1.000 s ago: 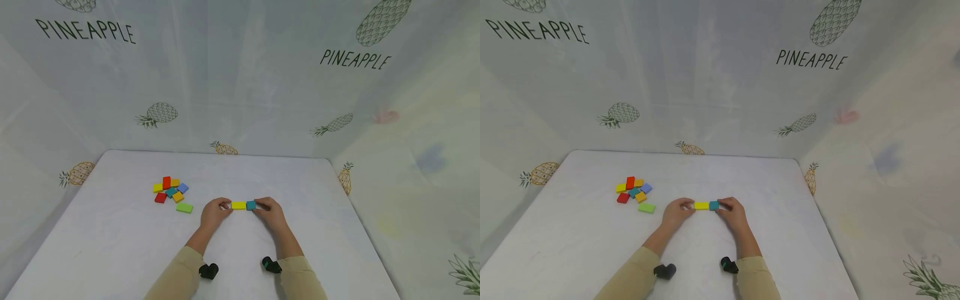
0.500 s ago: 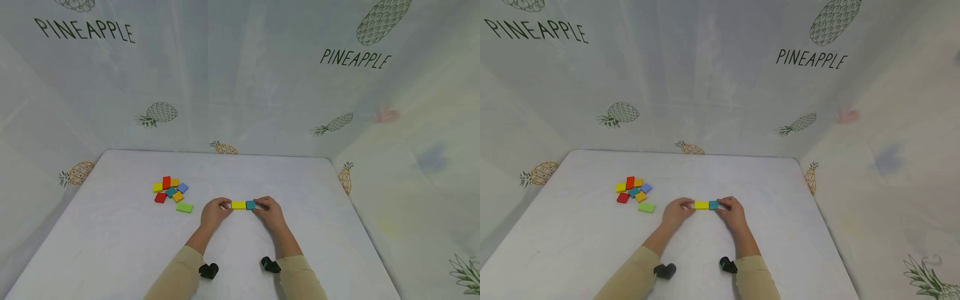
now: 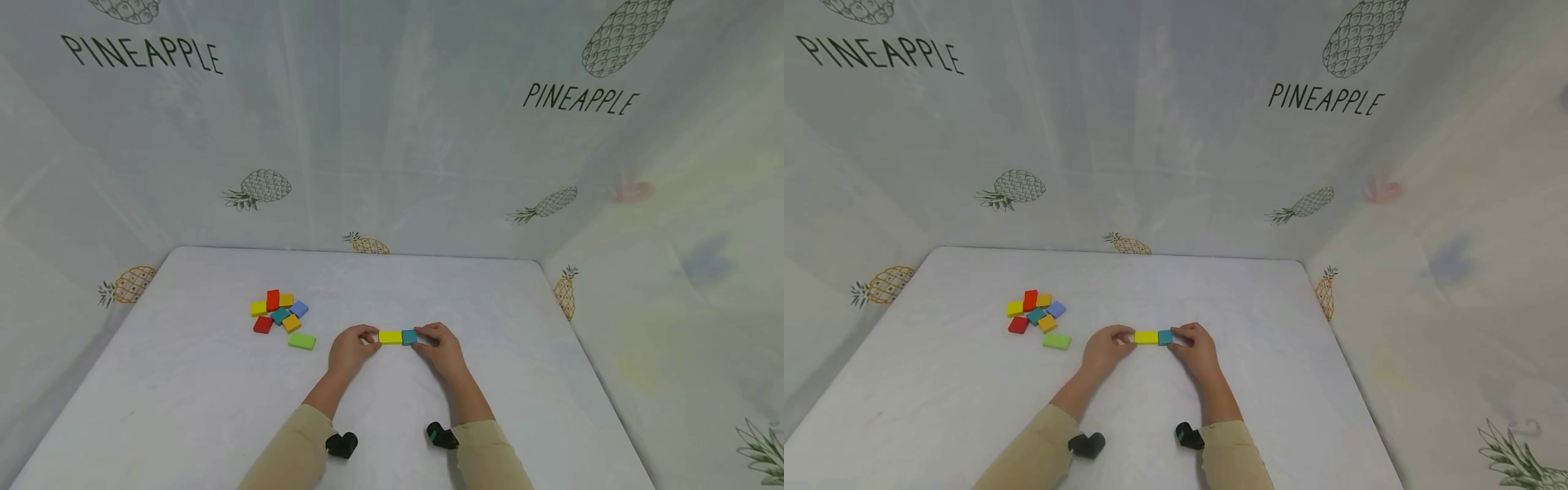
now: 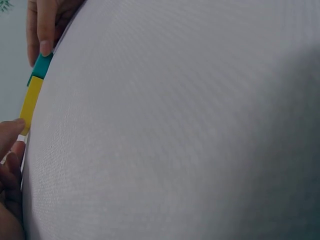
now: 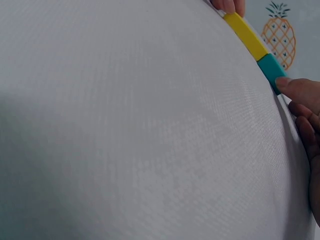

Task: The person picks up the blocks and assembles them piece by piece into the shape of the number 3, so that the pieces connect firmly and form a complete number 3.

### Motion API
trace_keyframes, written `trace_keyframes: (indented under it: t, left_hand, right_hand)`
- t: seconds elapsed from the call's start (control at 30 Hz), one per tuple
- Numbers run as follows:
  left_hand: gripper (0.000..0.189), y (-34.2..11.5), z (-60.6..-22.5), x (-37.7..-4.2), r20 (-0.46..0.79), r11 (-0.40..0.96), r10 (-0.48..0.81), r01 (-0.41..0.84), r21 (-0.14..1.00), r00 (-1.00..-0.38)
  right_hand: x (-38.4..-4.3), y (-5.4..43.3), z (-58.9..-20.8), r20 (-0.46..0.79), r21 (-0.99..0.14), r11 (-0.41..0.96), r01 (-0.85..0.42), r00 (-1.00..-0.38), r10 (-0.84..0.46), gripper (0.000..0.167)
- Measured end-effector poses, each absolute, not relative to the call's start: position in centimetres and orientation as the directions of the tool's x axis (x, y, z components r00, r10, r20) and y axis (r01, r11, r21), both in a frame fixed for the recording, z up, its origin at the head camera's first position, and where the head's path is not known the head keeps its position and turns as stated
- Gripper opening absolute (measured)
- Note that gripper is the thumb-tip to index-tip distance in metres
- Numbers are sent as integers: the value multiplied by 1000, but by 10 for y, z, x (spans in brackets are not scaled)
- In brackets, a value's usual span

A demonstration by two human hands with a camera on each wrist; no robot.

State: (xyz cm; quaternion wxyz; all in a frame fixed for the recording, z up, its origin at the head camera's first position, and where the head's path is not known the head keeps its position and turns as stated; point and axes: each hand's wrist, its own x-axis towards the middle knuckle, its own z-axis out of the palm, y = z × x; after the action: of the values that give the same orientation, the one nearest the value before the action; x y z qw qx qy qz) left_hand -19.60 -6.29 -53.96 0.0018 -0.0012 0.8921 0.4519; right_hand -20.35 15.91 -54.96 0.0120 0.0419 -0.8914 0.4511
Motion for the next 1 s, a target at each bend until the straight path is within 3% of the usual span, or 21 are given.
trace_keyframes:
  t: [1.0]
  left_hand:
    - [25, -61, -537, -196, -4, 604, -9, -8, 797, -1000]
  right_hand:
    - [-205, 158, -553, 62, -792, 605, -80, -997, -51, 36]
